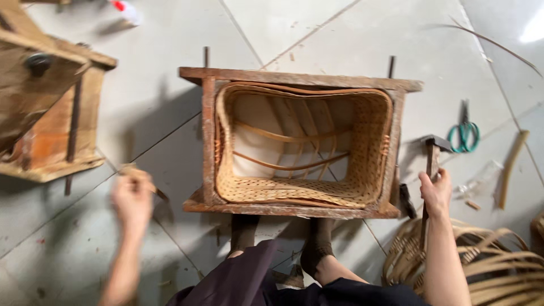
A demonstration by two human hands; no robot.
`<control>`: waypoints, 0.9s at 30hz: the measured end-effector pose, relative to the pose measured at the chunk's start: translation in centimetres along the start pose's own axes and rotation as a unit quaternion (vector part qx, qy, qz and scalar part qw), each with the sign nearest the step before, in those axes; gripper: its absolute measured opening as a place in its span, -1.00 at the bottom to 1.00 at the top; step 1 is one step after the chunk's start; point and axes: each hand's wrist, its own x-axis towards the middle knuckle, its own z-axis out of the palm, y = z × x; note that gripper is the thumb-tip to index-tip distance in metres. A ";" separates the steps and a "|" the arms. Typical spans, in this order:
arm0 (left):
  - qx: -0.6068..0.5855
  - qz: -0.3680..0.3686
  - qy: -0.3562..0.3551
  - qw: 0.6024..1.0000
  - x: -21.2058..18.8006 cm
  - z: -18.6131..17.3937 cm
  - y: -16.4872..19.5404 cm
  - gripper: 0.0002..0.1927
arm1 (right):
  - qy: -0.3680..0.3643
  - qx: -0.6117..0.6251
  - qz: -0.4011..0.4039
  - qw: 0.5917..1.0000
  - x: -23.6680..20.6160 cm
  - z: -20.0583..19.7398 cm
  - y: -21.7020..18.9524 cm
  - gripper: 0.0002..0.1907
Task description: The person weaves bamboo strips into a rectangular basket frame held in a wooden jig on the floor. They press strips into place, tap them with a hammer, trim excess material with scissors, cut with a knife, and rotate the jig to work on different sides.
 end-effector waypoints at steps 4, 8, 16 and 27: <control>-0.140 0.116 0.020 0.983 0.8 -5.0 13.2 -0.88 | -0.067 0.232 -0.048 0.969 -2.0 -2.2 -2.6 -0.72; -0.263 0.198 -0.183 0.926 0.9 4.6 21.6 -0.87 | -0.069 0.299 -0.117 0.945 -5.7 -3.4 -6.4 -0.84; -0.083 0.518 -0.259 0.811 1.6 29.4 20.4 -0.83 | -0.113 0.172 -0.119 0.971 -11.1 -2.0 -11.6 -0.78; -0.018 0.530 -0.259 0.807 1.5 33.5 18.9 -0.83 | -0.054 -0.010 -0.368 0.928 -17.8 -0.4 -17.0 -0.65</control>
